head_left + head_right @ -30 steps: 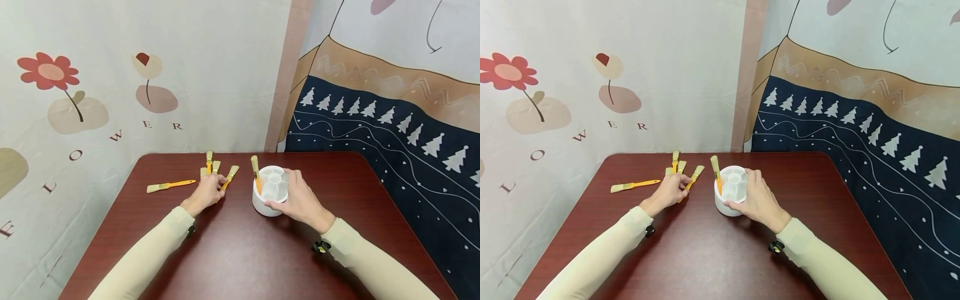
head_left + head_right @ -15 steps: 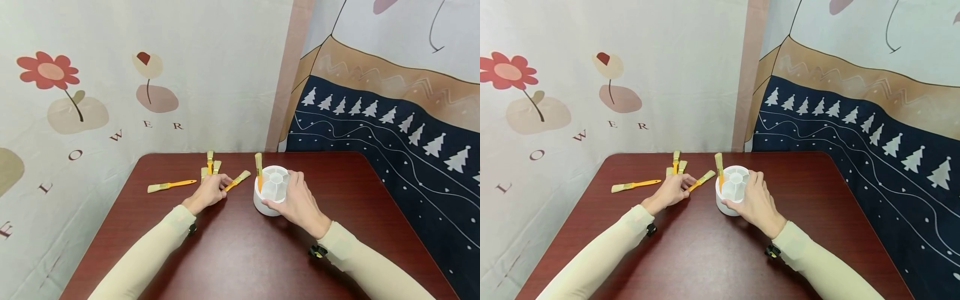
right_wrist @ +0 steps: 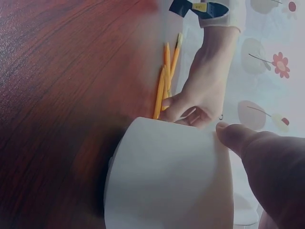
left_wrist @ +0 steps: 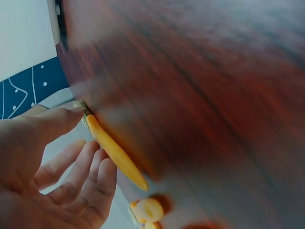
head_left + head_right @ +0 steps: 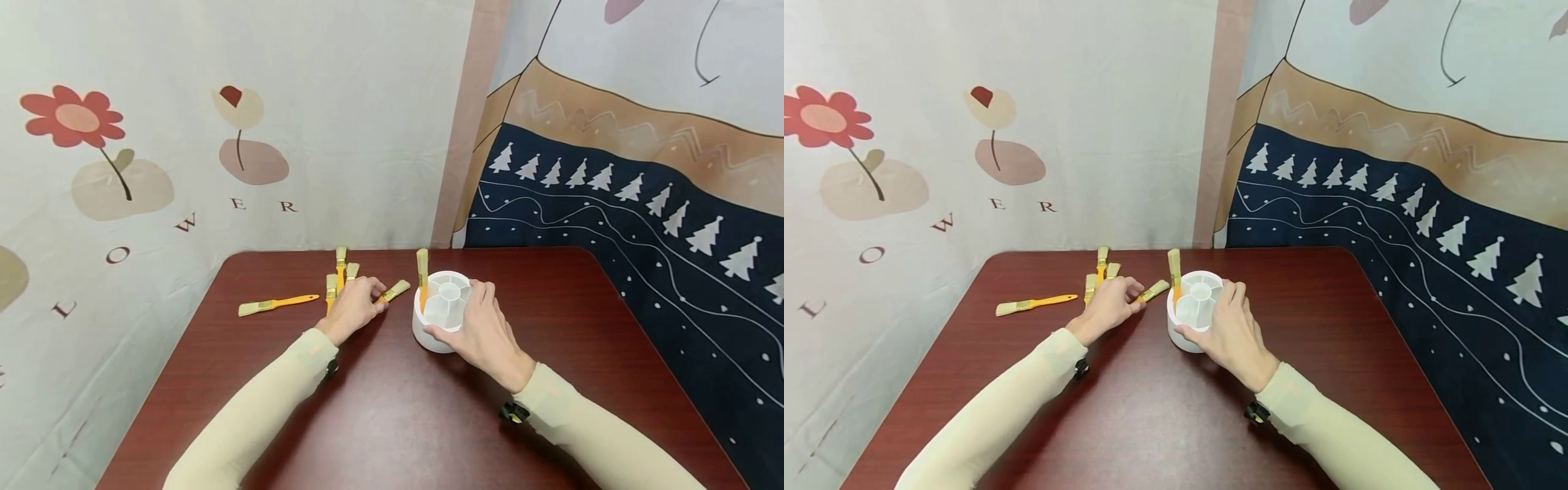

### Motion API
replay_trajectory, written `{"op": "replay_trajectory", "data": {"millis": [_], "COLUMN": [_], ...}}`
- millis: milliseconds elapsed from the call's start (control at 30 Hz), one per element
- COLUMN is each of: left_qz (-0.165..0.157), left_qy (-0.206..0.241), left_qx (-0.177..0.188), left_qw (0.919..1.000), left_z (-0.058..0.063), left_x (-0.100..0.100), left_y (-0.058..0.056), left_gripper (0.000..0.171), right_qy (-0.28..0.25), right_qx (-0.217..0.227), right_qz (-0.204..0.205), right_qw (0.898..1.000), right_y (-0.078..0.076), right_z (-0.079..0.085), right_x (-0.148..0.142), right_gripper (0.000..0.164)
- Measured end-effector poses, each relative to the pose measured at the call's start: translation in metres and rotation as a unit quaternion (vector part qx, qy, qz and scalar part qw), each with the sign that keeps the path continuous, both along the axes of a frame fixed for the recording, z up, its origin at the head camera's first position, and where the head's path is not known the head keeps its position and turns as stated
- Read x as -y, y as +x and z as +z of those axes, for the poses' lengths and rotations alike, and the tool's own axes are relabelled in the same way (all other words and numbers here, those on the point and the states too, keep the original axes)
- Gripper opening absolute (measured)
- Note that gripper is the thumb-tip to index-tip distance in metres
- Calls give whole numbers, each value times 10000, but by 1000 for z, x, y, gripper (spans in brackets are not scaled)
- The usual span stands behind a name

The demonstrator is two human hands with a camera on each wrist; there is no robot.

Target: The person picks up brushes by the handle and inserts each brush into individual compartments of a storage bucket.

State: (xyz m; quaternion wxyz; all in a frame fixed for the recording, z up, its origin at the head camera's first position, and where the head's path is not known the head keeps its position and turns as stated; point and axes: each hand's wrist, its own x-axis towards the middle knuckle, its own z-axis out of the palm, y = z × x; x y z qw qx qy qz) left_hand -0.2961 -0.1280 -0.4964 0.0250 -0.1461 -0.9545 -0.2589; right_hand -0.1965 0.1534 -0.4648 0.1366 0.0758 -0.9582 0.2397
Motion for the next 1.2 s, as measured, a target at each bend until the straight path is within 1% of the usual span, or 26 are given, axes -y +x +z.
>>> {"op": "replay_trajectory", "data": {"millis": [167, 267, 400, 567, 767, 867, 1000, 1067, 1200], "left_qz": [158, 216, 229, 230, 210, 202, 222, 246, 266], "left_qy": [-20, -74, -107, -60, -42, -32, -45, -85, -184], "left_qx": [32, 6, 4, 62, 105, 91, 103, 120, 141], "left_qw": [9999, 9997, 9997, 9997, 9997, 9997, 9997, 9996, 9994], "left_z": [-1, -3, -5, -4, -4, -5, -4, -4, -3], "left_x": [-6, -7, -7, -8, -7, -7, -8, -9, -11], "left_y": [-2, -4, -5, -5, -4, -4, -3, -4, -3], "left_gripper": [26, 23, 22, 21, 18, 17, 18, 20, 25], "right_qy": [110, 149, 105, 20, -45, -65, -175, -244, -395], "right_qx": [-98, -165, -158, -223, -274, -213, 11, 161, 494], "right_qz": [39, 116, 210, 299, 468, 666, 1104, 1342, 1845], "right_qw": [9999, 9997, 9996, 9993, 9985, 9975, 9937, 9905, 9808], "right_y": [0, 0, 0, 0, -2, -5, -13, -18, -30], "right_z": [0, 0, -2, -5, -6, -5, 2, 6, 15], "right_x": [1, 1, 1, -2, -6, -11, -24, -32, -48], "right_gripper": [124, 126, 126, 126, 134, 135, 131, 128, 124]}}
